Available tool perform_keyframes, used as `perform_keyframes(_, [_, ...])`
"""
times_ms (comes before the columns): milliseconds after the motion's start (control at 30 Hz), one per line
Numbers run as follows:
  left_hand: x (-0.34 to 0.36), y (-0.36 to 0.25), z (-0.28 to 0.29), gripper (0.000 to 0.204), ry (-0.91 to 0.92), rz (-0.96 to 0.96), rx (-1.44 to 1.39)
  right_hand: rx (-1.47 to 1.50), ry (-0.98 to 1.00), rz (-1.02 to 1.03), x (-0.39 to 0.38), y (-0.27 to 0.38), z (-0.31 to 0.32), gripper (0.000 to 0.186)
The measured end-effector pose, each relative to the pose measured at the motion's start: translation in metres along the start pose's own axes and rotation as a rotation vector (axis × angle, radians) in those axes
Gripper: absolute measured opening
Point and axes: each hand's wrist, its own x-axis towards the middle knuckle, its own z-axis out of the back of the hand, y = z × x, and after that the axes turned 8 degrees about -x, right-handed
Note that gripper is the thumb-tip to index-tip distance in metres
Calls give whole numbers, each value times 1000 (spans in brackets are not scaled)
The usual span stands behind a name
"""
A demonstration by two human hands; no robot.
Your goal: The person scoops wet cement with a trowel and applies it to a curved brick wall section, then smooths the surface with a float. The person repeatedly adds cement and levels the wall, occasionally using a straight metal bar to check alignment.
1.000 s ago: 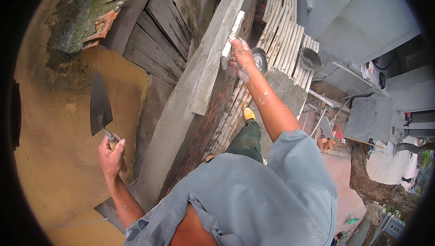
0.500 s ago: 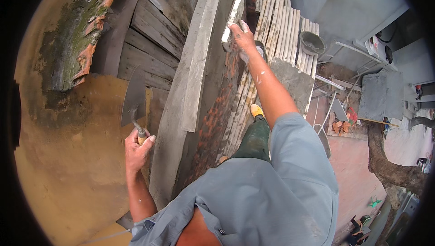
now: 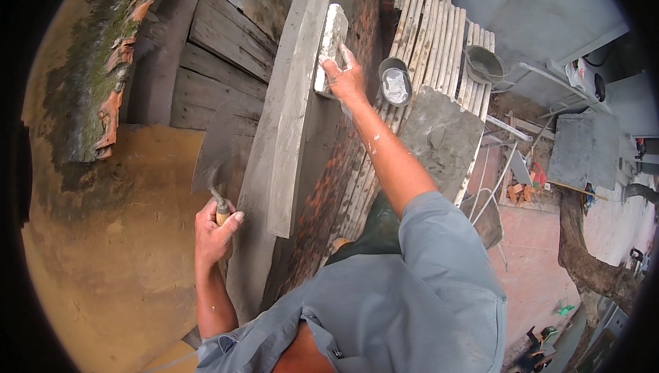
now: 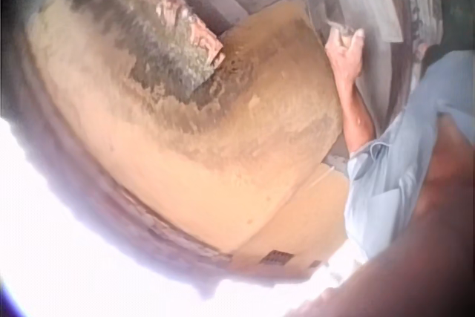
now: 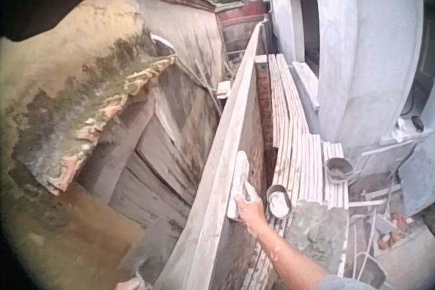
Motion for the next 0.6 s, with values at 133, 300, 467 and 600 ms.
perform_keyframes(133, [12,3,-2,23,-49,63,-7,-304,-104,37,140,0,10,80])
perform_keyframes(300, [22,9,2,21,-86,96,-35,-192,-12,-21,153,-4,19,80])
perform_keyframes(467, [26,11,10,20,-87,98,-58,-18,168,-134,-35,2,18,90])
perform_keyframes(600, [29,9,16,20,-96,56,-35,25,140,-199,-103,11,7,98])
